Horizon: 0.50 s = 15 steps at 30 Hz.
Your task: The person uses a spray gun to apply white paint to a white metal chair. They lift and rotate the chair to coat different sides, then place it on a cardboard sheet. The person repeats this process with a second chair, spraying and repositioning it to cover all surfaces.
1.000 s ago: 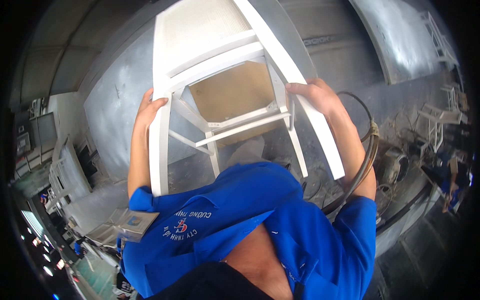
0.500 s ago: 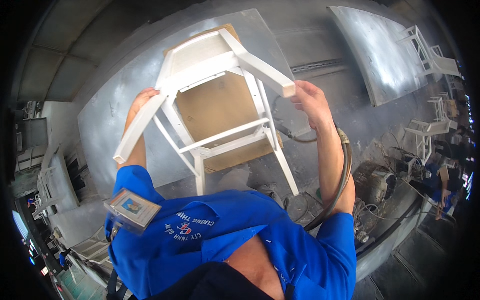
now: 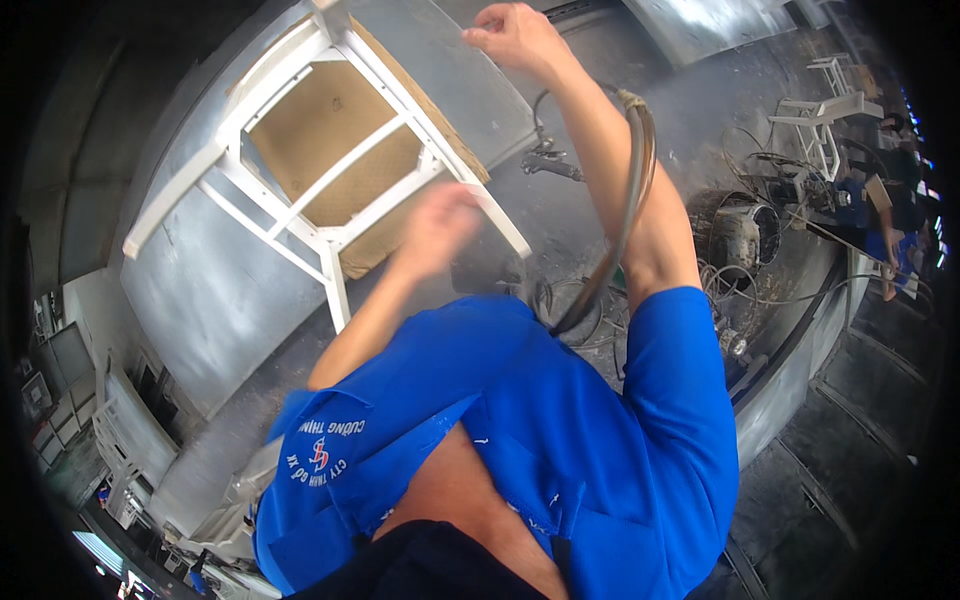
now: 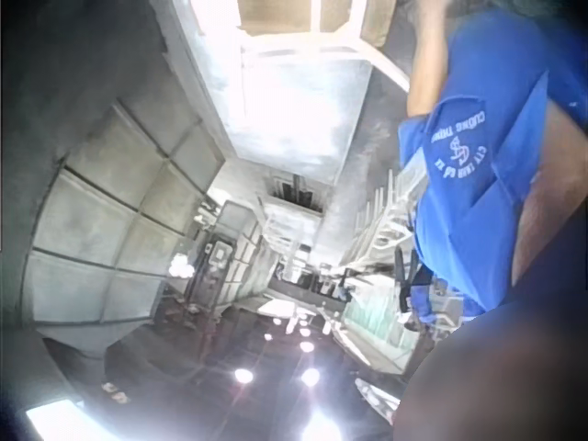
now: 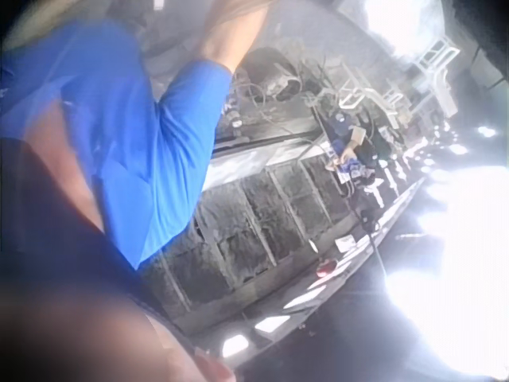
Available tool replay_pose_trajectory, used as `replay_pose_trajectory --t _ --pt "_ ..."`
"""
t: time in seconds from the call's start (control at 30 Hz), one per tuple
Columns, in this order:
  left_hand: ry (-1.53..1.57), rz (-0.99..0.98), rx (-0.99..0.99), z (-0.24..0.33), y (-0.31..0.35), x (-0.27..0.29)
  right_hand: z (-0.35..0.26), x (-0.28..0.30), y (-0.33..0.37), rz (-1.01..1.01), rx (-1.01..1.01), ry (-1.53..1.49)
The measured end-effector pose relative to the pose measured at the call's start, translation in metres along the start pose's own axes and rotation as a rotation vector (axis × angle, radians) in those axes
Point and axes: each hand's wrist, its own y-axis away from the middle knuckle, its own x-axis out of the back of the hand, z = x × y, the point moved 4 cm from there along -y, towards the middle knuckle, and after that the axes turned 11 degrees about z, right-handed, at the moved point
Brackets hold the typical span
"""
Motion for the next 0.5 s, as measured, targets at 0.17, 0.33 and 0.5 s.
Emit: replay_pose_trajectory --t 0.17,0.33,0.5 --pt "0.097 -0.904 -0.183 0.087 0.066 -0.21 0.075 0.045 0.035 0.033 0.002 0.116" --pt "0.151 -0.947 -0.105 0.125 0.089 -0.267 0.186 0.038 0.132 -0.423 0.143 0.673" --pt "0.171 -0.987 -0.155 0.13 0.108 -0.295 0.281 -0.038 0.322 -0.812 -0.281 0.775"
